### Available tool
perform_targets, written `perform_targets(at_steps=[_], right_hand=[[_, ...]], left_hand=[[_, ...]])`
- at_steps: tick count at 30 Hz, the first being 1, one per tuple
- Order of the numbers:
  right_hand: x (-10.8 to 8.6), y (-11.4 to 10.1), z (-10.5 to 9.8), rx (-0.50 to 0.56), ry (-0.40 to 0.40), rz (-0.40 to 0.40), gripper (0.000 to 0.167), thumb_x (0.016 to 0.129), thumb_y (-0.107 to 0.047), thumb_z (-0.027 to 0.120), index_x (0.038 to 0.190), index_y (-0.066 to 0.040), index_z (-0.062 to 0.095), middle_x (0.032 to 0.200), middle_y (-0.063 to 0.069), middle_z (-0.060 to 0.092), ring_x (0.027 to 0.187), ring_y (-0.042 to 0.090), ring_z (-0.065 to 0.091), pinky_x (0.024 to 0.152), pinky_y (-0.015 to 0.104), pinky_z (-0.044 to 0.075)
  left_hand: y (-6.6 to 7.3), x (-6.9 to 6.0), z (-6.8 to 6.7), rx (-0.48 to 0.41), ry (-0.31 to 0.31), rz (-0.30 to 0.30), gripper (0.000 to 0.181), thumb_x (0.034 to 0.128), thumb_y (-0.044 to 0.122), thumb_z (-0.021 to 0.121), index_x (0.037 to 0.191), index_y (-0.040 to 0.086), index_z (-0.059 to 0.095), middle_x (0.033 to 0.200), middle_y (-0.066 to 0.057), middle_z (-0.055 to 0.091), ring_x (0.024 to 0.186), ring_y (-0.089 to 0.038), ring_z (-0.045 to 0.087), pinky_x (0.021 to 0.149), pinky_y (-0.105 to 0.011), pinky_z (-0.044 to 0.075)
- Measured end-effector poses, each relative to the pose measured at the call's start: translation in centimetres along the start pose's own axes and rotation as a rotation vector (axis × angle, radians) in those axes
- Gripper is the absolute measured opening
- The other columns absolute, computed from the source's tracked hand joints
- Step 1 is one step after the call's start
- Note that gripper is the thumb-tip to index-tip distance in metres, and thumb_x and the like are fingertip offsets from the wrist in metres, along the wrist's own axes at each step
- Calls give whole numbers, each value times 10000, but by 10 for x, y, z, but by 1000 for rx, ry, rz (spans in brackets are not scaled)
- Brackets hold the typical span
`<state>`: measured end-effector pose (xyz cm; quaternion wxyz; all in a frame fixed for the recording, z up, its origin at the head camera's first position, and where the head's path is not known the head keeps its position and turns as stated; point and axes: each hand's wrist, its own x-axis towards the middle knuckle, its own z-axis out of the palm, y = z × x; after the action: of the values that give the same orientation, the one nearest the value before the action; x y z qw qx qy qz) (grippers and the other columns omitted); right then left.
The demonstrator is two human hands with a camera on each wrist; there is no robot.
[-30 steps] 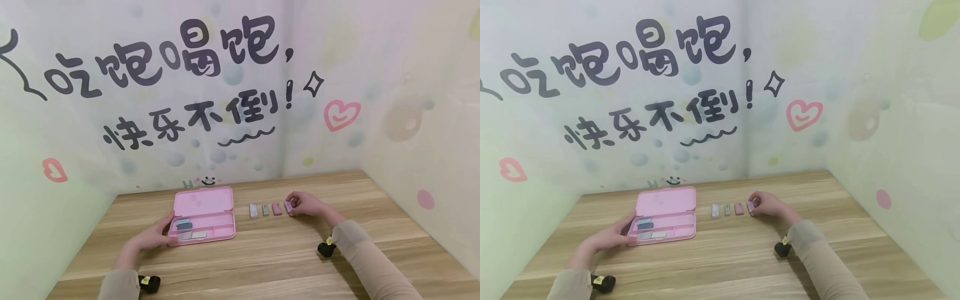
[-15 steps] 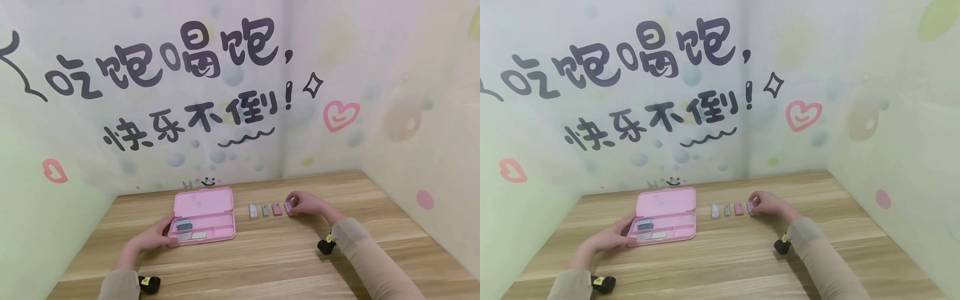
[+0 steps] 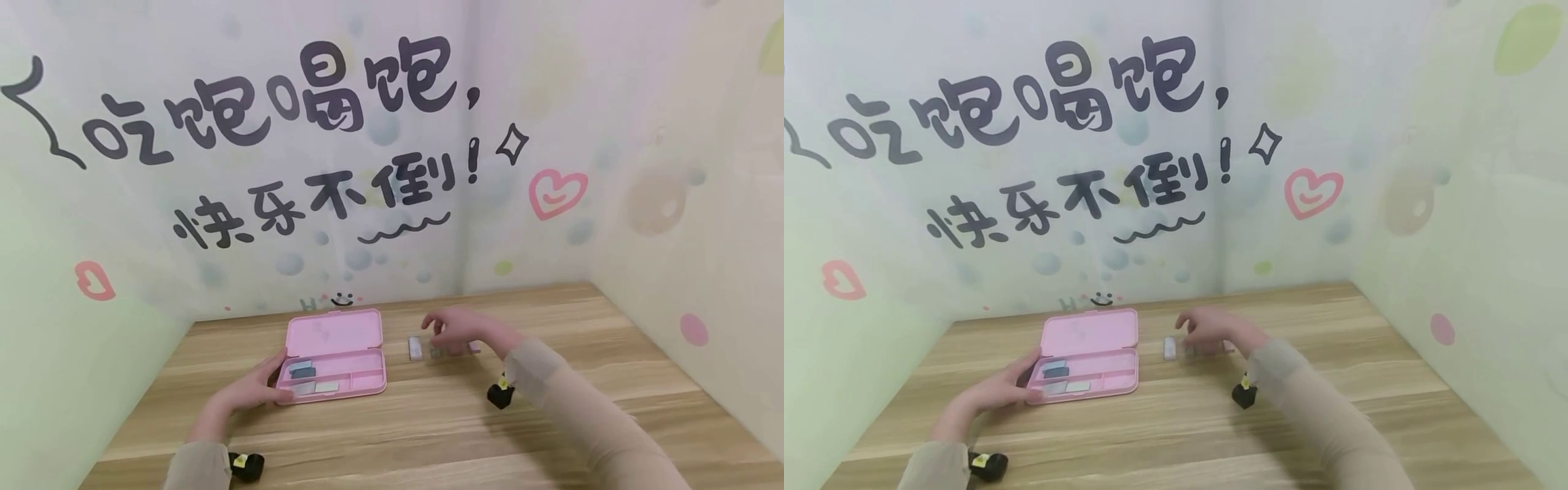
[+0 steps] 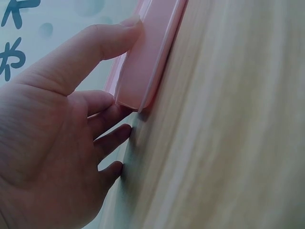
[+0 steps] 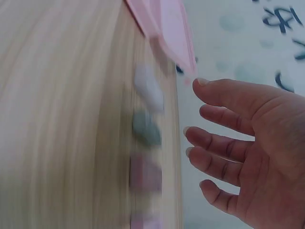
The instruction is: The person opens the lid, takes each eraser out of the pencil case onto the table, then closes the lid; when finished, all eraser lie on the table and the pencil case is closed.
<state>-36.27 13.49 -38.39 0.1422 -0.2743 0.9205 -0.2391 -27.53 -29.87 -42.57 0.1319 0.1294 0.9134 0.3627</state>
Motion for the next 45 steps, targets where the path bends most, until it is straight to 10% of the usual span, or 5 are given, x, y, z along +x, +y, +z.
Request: perform_targets(at_steps=[23, 45], right_hand=[[80, -112, 65, -104, -189, -442, 374, 792, -115, 793, 1139, -218, 696, 1003, 36, 569, 915, 117, 474, 790, 232, 413], [91, -134, 89, -194, -254, -389, 428, 786, -36, 750, 1091, -334, 715, 975, -1, 493, 859, 111, 444, 704, 208, 408]], left_hand=[[-4, 1, 2, 9, 33, 3, 1070, 777, 386, 784, 1545, 29, 130, 1550, -293, 150, 1394, -475, 156, 1072, -654, 168], [-3, 1, 2, -3, 27, -47, 1074, 774, 417, 781, 1554, 62, 132, 1566, -256, 140, 1395, -451, 165, 1066, -662, 180]])
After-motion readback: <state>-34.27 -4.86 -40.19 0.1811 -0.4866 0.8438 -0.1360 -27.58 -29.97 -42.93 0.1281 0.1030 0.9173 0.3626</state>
